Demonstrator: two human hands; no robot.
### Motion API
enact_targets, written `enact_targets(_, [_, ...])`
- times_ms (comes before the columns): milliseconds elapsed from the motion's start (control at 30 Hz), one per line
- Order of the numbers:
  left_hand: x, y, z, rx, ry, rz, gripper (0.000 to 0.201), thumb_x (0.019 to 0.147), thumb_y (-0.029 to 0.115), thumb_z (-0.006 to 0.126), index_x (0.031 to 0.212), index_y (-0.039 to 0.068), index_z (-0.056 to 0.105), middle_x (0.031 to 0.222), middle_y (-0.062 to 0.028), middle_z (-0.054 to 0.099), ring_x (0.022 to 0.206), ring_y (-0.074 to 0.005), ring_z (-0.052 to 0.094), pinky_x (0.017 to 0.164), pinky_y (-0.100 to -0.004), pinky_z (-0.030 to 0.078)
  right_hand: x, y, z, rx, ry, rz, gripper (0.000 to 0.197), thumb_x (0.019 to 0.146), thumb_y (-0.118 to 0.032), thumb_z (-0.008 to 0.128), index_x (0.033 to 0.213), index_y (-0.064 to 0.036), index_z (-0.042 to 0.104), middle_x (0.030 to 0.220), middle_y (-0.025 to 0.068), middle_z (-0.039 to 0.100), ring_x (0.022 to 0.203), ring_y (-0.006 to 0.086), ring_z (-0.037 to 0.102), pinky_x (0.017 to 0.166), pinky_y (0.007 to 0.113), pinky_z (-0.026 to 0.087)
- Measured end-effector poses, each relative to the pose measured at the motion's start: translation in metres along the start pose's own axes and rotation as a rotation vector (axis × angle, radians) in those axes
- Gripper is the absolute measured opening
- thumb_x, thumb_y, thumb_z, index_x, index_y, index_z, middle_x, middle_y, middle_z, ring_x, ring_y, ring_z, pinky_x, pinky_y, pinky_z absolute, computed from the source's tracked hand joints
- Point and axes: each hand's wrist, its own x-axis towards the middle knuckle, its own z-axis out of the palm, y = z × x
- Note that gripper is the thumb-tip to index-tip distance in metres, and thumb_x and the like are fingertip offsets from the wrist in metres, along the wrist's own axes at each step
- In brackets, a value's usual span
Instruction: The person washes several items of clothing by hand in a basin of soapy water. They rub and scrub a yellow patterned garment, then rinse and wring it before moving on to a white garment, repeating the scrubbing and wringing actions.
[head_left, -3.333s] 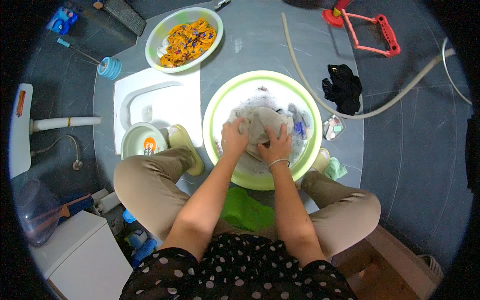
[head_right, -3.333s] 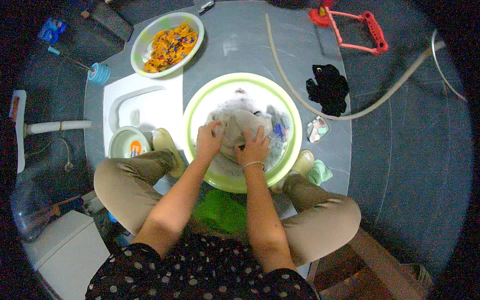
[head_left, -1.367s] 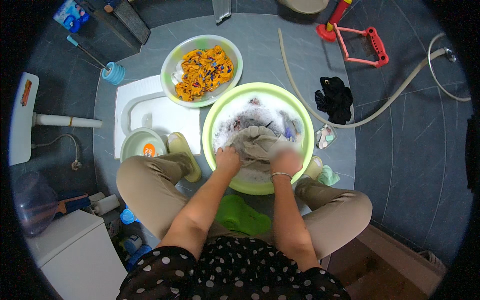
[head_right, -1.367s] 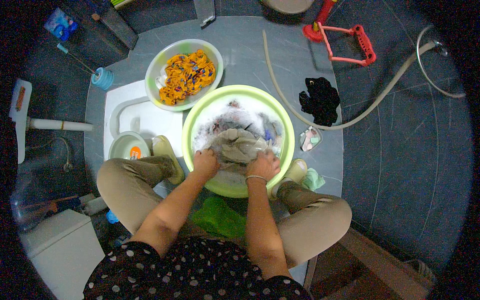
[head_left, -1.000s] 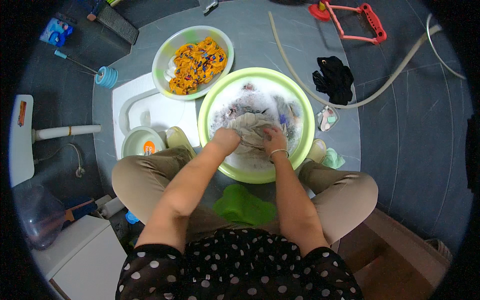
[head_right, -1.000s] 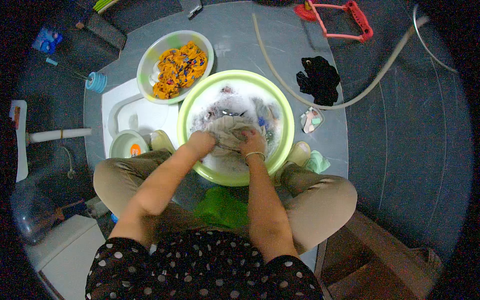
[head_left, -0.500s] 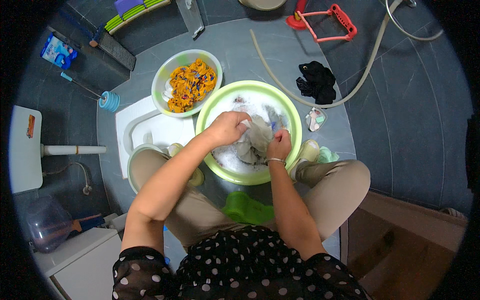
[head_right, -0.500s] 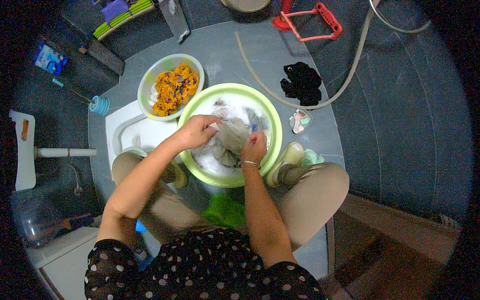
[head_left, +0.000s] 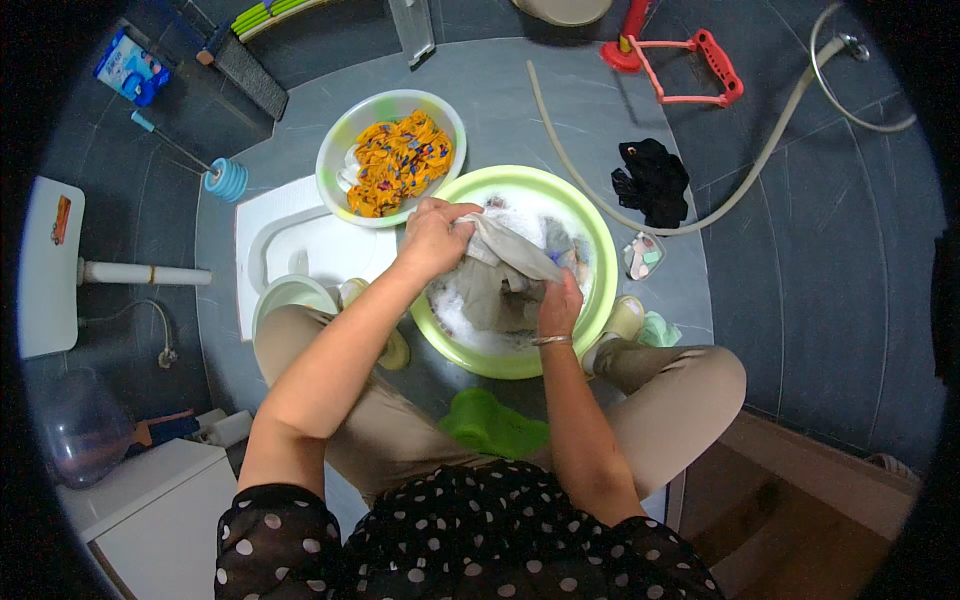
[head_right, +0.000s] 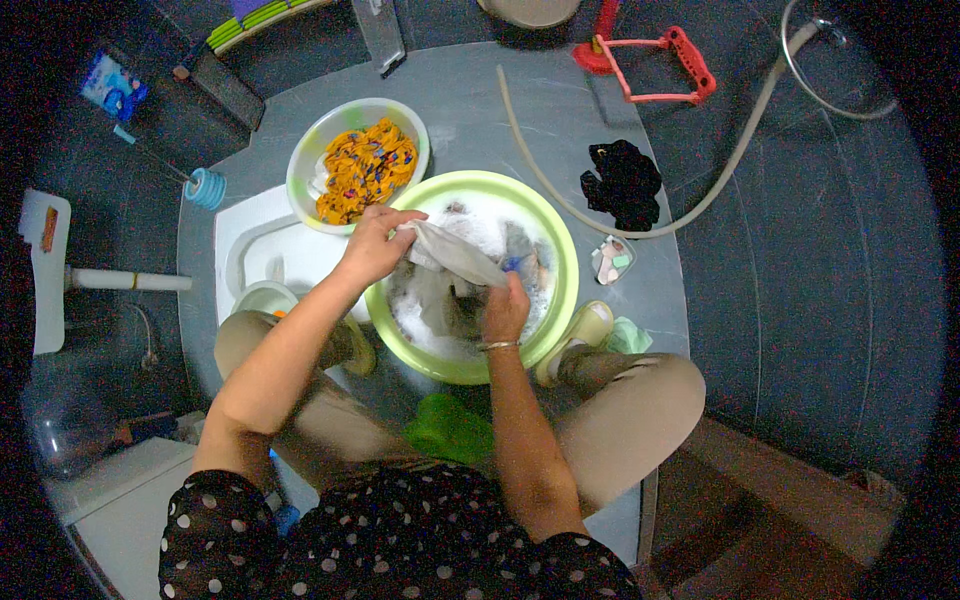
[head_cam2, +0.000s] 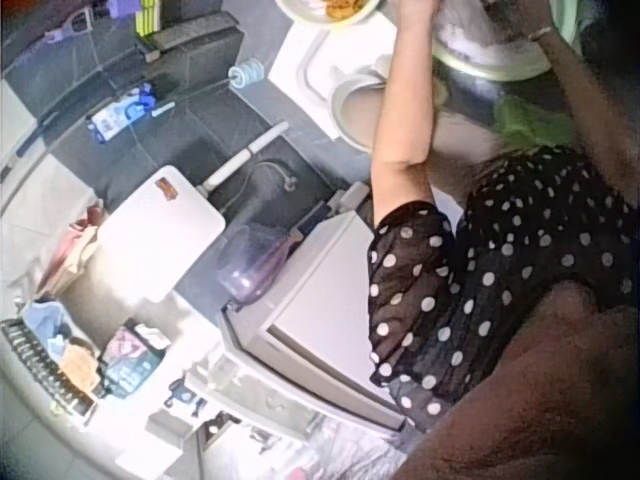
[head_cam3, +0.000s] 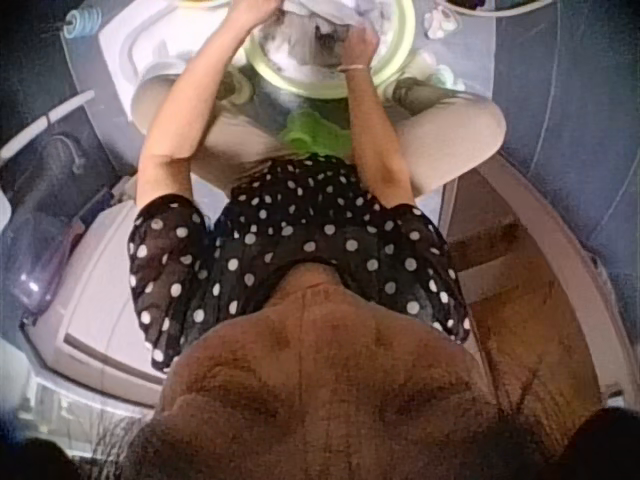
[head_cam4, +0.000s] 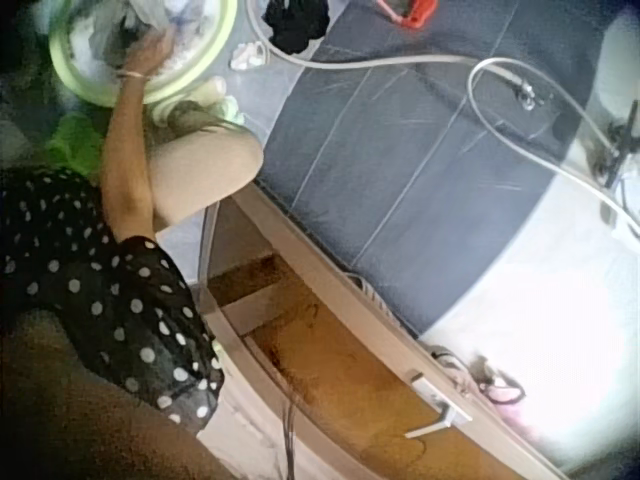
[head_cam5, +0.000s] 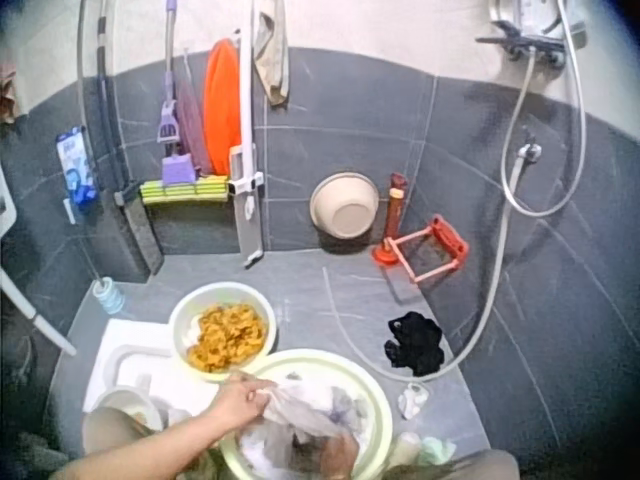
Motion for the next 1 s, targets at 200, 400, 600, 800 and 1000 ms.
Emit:
enact_targets(200, [-0.007, 0.003, 0.008, -0.827, -0.584, -0.959, 0.050, 0.092, 0.050, 0.037, 0.127, 0.016, 0.047, 0.105, -0.0107, 0.061, 0.082, -0.0224, 0.062, 0.075, -0.0369, 0.051, -0.034, -0.023, 0.024, -0.406, -0.110, -0.408, 0.023, 0.072, -0.008, 0.060, 0.093, -0.0002, 0.059, 0.089, 0.0086, 0.054, 0.081, 0.0225, 0.054, 0.073, 0.033, 0.045])
enact_targets(400, [-0.024, -0.002, 0.032, -0.869, -0.533, -1.012, 0.054, 0.086, 0.041, 0.060, 0.116, -0.003, 0.053, 0.106, -0.0171, 0.062, 0.084, -0.0252, 0.065, 0.073, -0.0353, 0.053, -0.070, -0.023, 0.037, -0.453, -0.540, -0.420, 0.025, 0.065, -0.011, 0.061, 0.087, 0.0000, 0.056, 0.097, 0.0166, 0.049, 0.087, 0.0360, 0.053, 0.075, 0.043, 0.046])
enact_targets(600, [-0.025, -0.017, 0.037, -0.937, -0.569, -0.946, 0.037, 0.076, 0.003, 0.060, 0.112, -0.005, 0.054, 0.100, -0.0144, 0.063, 0.083, -0.0250, 0.064, 0.072, -0.0382, 0.054, -0.071, 0.023, 0.041, -0.144, -0.585, -0.338, 0.018, 0.073, -0.008, 0.053, 0.088, -0.0019, 0.060, 0.097, 0.0120, 0.055, 0.082, 0.0257, 0.055, 0.071, 0.035, 0.046])
enact_targets(800, [-0.033, 0.040, 0.016, -0.742, -0.544, -0.468, 0.040, 0.075, 0.003, 0.063, 0.115, 0.001, 0.057, 0.104, -0.0118, 0.063, 0.091, -0.0179, 0.061, 0.081, -0.0296, 0.049, -0.020, 0.017, 0.030, -0.004, -0.353, 0.215, 0.019, 0.080, -0.007, 0.052, 0.096, -0.0046, 0.062, 0.096, 0.0097, 0.061, 0.089, 0.0211, 0.057, 0.080, 0.032, 0.045])
enact_targets(1000, [-0.049, 0.061, 0.031, -0.733, -0.366, -0.158, 0.040, 0.076, 0.009, 0.062, 0.115, -0.001, 0.057, 0.101, -0.0133, 0.064, 0.092, -0.0187, 0.060, 0.084, -0.0333, 0.047, 0.022, -0.019, 0.037, -0.031, -0.520, 0.229, 0.027, 0.085, -0.011, 0.050, 0.111, -0.0044, 0.058, 0.111, 0.0112, 0.059, 0.099, 0.0199, 0.056, 0.088, 0.030, 0.044])
